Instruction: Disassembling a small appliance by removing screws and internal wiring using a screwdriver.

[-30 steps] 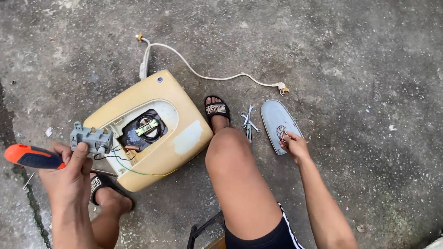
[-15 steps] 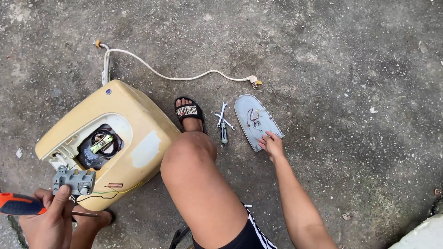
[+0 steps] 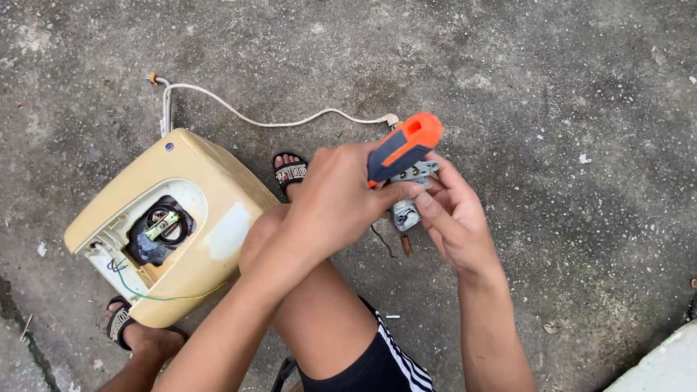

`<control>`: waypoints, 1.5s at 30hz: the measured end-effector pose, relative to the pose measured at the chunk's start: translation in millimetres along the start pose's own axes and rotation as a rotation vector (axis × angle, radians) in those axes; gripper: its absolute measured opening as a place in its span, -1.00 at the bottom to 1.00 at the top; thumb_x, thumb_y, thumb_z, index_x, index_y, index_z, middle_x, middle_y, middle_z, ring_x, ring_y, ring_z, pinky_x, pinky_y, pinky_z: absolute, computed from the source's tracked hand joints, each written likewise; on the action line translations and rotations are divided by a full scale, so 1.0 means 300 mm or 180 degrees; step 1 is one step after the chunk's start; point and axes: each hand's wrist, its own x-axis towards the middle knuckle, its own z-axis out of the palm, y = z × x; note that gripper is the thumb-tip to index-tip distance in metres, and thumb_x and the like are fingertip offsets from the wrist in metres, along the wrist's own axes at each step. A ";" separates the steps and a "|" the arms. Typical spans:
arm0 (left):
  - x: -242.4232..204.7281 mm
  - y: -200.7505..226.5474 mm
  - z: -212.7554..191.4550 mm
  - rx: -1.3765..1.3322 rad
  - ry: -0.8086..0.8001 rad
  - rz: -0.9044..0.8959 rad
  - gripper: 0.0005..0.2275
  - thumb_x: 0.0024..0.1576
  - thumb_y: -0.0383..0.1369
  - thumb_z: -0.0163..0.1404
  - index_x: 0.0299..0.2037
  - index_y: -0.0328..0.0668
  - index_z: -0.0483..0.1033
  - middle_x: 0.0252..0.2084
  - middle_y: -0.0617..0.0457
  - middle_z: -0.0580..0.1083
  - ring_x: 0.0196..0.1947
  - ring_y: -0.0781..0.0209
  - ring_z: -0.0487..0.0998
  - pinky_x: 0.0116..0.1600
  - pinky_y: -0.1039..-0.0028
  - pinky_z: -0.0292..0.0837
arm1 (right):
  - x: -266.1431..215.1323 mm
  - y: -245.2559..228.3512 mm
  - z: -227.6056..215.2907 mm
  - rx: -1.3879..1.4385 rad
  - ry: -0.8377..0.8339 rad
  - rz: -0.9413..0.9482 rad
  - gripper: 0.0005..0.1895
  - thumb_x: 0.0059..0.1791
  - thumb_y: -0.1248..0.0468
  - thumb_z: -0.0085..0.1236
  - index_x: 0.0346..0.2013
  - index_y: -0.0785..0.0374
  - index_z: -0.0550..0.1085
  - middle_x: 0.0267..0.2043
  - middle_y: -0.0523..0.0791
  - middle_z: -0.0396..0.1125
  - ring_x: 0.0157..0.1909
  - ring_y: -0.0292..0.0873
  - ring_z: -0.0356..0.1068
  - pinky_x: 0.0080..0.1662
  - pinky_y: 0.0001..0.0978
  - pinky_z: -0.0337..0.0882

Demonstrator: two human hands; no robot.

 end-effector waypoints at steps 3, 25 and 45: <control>0.024 0.009 0.022 -0.0699 0.0149 -0.0137 -0.68 0.03 -0.37 0.22 -0.64 -0.21 0.32 -0.76 0.03 0.30 -0.71 0.07 0.36 -0.46 0.43 0.32 | 0.013 0.039 -0.033 -0.0006 0.0397 0.0244 -0.50 0.07 0.31 0.01 0.28 0.51 0.29 -0.09 0.18 0.46 -0.18 0.04 0.58 -0.17 -0.18 0.68; -1.061 -0.775 -0.097 -0.0577 0.2293 -0.3052 -0.78 0.21 -0.35 0.20 -0.47 -0.28 0.60 -0.74 -0.07 0.27 -0.72 0.17 0.22 -0.50 0.46 0.10 | 0.148 1.011 -0.789 -0.1541 0.2339 0.2764 -0.41 0.10 0.34 0.05 0.43 0.12 0.19 0.52 -0.08 -0.08 0.28 0.19 0.21 -0.16 0.02 0.66; -0.936 -0.985 -0.402 -0.2686 0.3368 -0.2078 -0.70 0.32 -0.06 -0.14 -0.17 -0.15 0.34 -0.11 -0.11 0.57 -0.16 0.09 0.69 -0.12 0.34 0.66 | 0.177 -0.025 0.615 0.1619 -0.2052 0.1180 -0.33 0.24 0.02 -0.44 0.39 0.60 0.13 0.45 0.37 0.02 0.54 0.36 -0.02 0.55 0.25 -0.08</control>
